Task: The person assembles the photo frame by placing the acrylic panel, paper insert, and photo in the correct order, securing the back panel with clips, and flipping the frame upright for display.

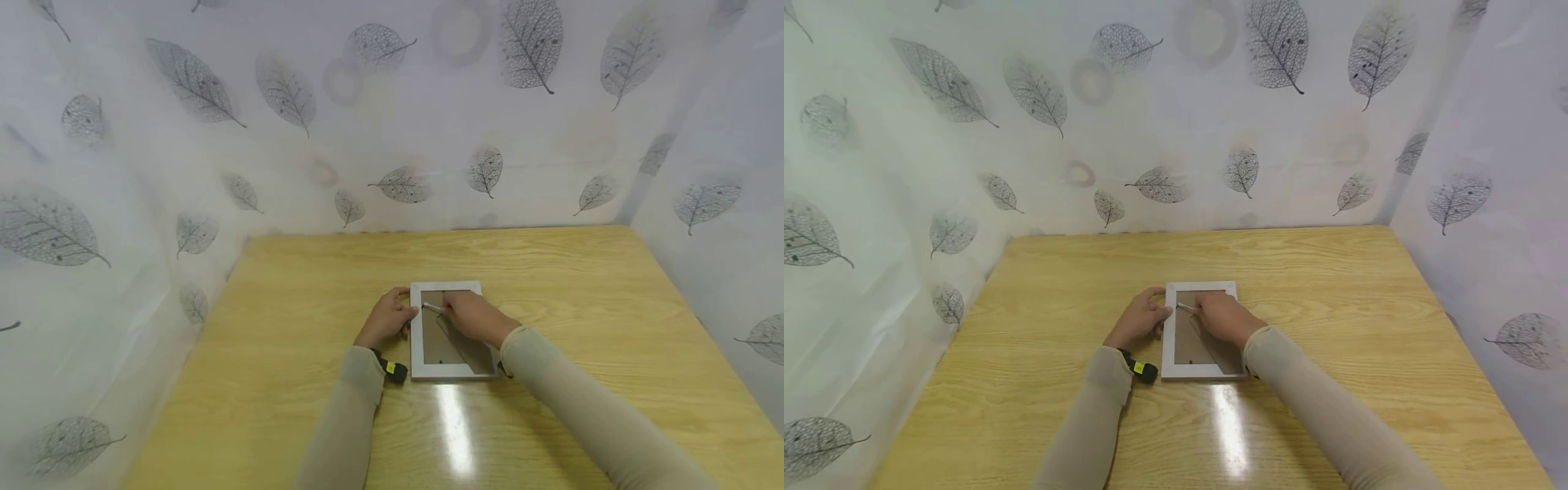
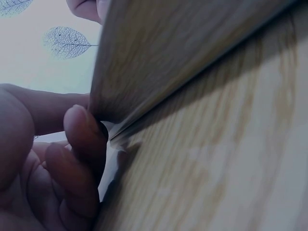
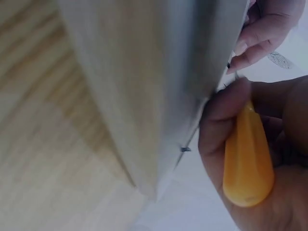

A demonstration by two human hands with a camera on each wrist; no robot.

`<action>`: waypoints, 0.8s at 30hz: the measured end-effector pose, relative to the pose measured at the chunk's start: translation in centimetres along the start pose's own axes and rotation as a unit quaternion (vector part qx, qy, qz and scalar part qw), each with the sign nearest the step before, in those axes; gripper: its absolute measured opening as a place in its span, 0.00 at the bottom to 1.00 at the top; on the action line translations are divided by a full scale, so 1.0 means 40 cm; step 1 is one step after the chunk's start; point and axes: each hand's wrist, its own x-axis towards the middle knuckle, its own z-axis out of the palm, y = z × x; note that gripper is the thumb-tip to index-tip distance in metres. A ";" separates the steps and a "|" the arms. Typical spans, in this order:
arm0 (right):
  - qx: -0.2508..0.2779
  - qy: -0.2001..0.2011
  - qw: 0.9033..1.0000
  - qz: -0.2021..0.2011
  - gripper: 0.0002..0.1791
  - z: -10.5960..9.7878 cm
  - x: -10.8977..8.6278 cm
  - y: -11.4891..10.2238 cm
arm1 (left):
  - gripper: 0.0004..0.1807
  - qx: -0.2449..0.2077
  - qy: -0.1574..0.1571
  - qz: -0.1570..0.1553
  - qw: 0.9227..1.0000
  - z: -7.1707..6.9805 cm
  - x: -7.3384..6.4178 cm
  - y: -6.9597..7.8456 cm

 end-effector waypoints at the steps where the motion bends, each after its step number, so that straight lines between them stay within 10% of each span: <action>1: 0.003 0.002 1.000 -0.002 0.07 0.001 0.000 0.001 | 0.29 0.000 0.000 0.000 1.000 0.000 0.000 0.000; 24: 0.080 0.026 0.994 0.068 0.28 -0.082 -0.055 0.071 | 0.32 0.004 0.003 -0.018 1.000 -0.001 -0.005 0.007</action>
